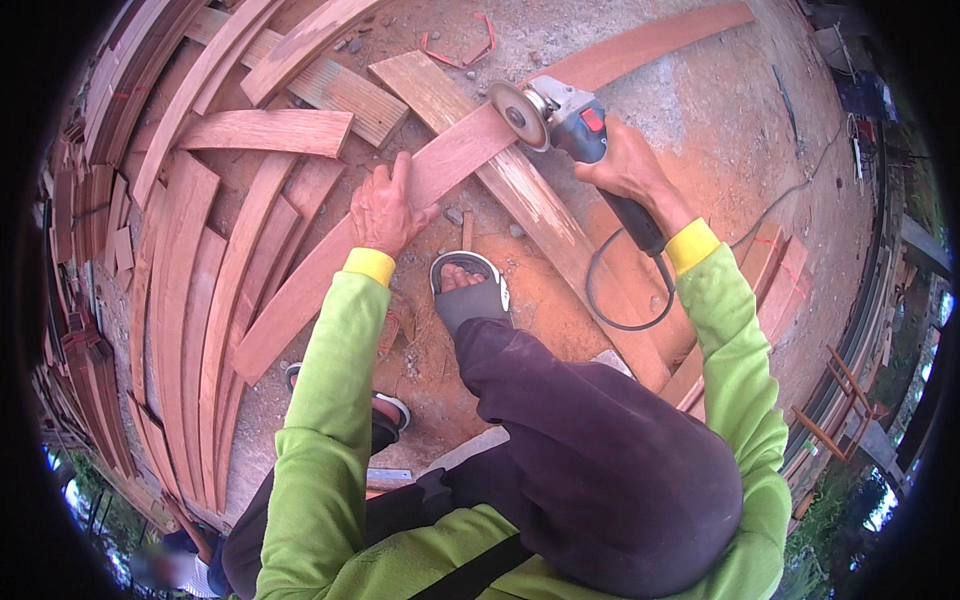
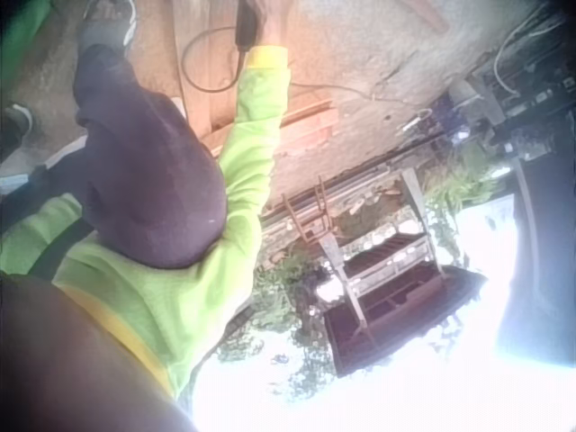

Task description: The person sits on the ground and uses an angle grinder to smooth the edges of wooden planks. They pick up planks, grind them, and place them back down, repeating the process with multiple pieces.

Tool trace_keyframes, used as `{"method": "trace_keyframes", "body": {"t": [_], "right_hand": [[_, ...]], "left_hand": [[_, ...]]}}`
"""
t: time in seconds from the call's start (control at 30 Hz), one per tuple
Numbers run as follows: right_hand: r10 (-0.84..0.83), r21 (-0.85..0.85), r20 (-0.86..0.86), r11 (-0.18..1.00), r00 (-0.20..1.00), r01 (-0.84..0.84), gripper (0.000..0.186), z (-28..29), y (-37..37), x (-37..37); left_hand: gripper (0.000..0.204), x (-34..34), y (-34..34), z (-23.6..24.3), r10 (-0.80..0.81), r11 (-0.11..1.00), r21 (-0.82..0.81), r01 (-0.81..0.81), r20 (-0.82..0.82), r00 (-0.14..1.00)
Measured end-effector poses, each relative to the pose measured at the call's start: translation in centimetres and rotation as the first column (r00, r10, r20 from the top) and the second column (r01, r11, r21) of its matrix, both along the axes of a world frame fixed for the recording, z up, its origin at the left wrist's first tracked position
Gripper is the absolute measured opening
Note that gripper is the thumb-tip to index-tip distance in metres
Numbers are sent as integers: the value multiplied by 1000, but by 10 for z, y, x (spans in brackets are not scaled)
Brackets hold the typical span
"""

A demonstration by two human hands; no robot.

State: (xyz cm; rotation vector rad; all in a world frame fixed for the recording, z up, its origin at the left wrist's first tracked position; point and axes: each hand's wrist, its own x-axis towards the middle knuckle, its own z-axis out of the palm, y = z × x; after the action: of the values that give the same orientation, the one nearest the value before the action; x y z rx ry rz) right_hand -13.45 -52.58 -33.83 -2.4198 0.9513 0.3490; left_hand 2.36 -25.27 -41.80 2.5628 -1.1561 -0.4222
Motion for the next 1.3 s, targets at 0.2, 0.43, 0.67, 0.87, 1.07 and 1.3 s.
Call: {"method": "trace_keyframes", "body": {"t": [0.2, 0.43, 0.67, 0.87, 1.07, 1.3], "right_hand": [[1, 3, 14, 1000, 1000, -1, 56, 1, 0, 1], [2, 3, 49, 1000, 999, -2, 55, -1, 0, 3], [2, 40, 60, 999, 998, -4, 55, 5, 2, 10], [21, 26, 42, 999, 999, -22, 59, 3, 0, 11], [24, 26, 51, 999, 998, -26, 58, 4, 0, 12], [18, 18, 33, 1000, 999, -18, 55, 2, -1, 14]], "left_hand": [[82, 0, 0, 1, 6, 1000, 0, -6, -12, 1000], [76, 0, 1, -3, -12, 998, -54, 14, 48, 999], [76, 0, 2, -2, -16, 998, -61, 18, 42, 999], [76, 1, 2, -3, -17, 997, -69, 19, 36, 999], [82, 1, 2, -4, -17, 999, -39, 17, 9, 1000], [85, 1, 2, -7, -16, 999, -31, 16, -1, 1000]]}}
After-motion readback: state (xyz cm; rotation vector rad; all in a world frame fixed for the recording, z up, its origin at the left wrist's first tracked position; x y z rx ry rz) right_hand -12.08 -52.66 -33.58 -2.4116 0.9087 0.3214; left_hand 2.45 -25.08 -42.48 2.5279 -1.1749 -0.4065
